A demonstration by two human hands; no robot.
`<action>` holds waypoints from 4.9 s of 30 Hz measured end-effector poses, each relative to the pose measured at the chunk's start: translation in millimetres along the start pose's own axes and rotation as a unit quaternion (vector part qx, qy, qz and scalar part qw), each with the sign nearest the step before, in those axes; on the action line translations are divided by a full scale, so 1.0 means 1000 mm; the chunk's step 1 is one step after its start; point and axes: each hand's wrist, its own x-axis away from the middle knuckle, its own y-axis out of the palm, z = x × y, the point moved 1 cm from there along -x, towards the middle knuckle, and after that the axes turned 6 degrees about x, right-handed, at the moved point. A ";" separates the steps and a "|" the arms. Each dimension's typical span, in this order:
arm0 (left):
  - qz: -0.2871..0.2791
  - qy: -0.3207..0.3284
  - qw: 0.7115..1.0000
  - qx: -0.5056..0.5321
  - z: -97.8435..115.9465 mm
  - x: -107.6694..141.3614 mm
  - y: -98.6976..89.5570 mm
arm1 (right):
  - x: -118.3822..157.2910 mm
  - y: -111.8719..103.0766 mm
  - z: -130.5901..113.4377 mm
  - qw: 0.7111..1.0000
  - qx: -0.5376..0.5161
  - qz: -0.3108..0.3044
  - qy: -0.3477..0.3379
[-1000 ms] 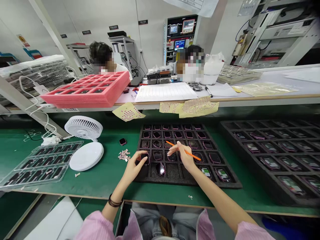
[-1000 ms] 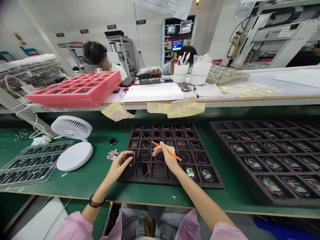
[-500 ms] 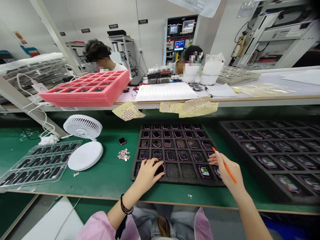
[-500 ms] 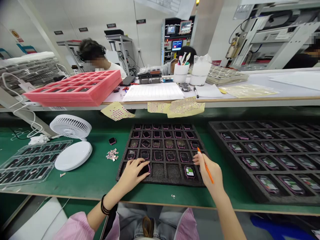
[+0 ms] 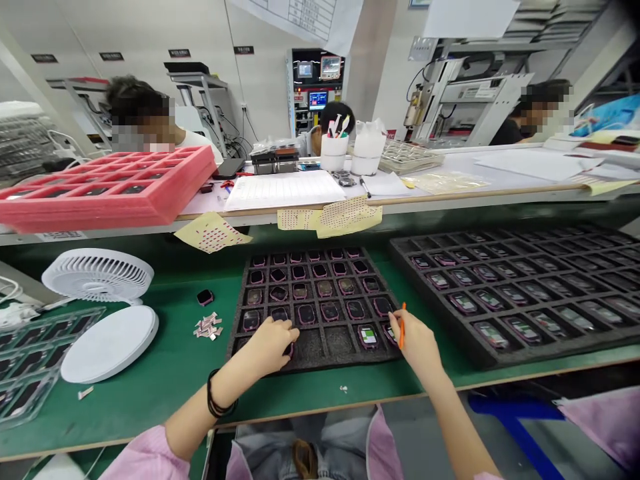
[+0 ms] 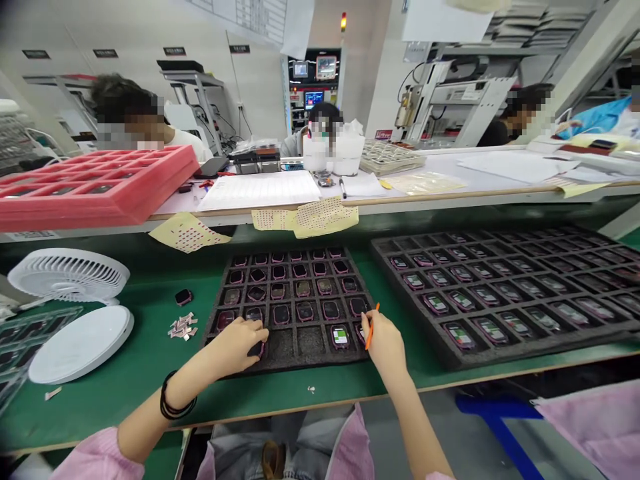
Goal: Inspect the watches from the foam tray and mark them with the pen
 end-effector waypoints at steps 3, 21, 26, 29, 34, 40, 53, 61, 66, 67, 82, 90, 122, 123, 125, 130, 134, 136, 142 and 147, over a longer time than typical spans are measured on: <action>-0.019 -0.026 0.999 -0.036 0.011 -0.006 -0.003 | -0.004 -0.002 0.002 0.995 -0.081 -0.052 0.010; 0.101 0.138 0.965 0.200 0.081 -0.133 0.029 | -0.013 -0.026 0.021 0.889 -0.379 -0.250 0.051; 0.072 0.107 0.796 0.592 0.044 -0.122 0.033 | -0.032 -0.024 -0.006 0.793 -0.528 -0.261 0.157; 0.099 0.058 0.695 0.710 0.012 -0.108 0.027 | -0.048 -0.020 -0.038 0.745 -0.589 -0.288 0.124; 0.227 0.012 0.683 0.694 -0.040 -0.085 0.021 | -0.075 0.006 -0.105 0.699 -0.631 -0.337 0.018; 0.324 -0.011 0.676 0.661 -0.074 -0.069 0.038 | -0.094 0.043 -0.156 0.693 -0.631 -0.347 -0.034; 0.337 -0.038 0.694 0.635 -0.071 -0.062 0.048 | -0.076 0.058 -0.153 0.693 -0.635 -0.341 -0.028; 0.338 -0.035 0.693 0.636 -0.068 -0.059 0.047 | -0.073 0.055 -0.155 0.693 -0.635 -0.339 -0.046; 0.348 -0.038 0.688 0.636 -0.068 -0.062 0.049 | -0.073 0.056 -0.155 0.692 -0.639 -0.333 -0.047; 0.352 -0.039 0.686 0.635 -0.068 -0.062 0.050 | -0.072 0.057 -0.155 0.693 -0.639 -0.332 -0.045; 0.338 -0.027 0.689 0.641 -0.068 -0.060 0.047 | -0.072 0.059 -0.154 0.697 -0.647 -0.308 -0.024; 0.342 -0.030 0.683 0.645 -0.071 -0.062 0.050 | -0.072 0.067 -0.153 0.700 -0.648 -0.301 -0.021; 0.384 -0.001 0.656 0.650 -0.072 -0.065 0.055 | -0.072 0.072 -0.153 0.699 -0.657 -0.279 -0.035; 0.383 -0.002 0.655 0.651 -0.072 -0.065 0.055 | -0.071 0.072 -0.153 0.699 -0.657 -0.281 -0.034; 0.380 -0.005 0.652 0.656 -0.072 -0.065 0.055 | -0.071 0.072 -0.153 0.699 -0.656 -0.283 -0.034; 0.377 -0.004 0.646 0.664 -0.073 -0.066 0.056 | -0.071 0.072 -0.153 0.702 -0.653 -0.284 -0.031; 0.381 -0.011 0.651 0.657 -0.073 -0.064 0.054 | -0.071 0.070 -0.153 0.704 -0.651 -0.283 -0.032; 0.381 -0.014 0.653 0.654 -0.072 -0.063 0.052 | -0.071 0.069 -0.154 0.705 -0.651 -0.280 -0.034; 0.387 -0.019 0.652 0.651 -0.071 -0.063 0.051 | -0.070 0.065 -0.154 0.708 -0.646 -0.283 -0.038; 0.396 -0.022 0.658 0.640 -0.071 -0.063 0.051 | -0.070 0.065 -0.154 0.708 -0.646 -0.282 -0.040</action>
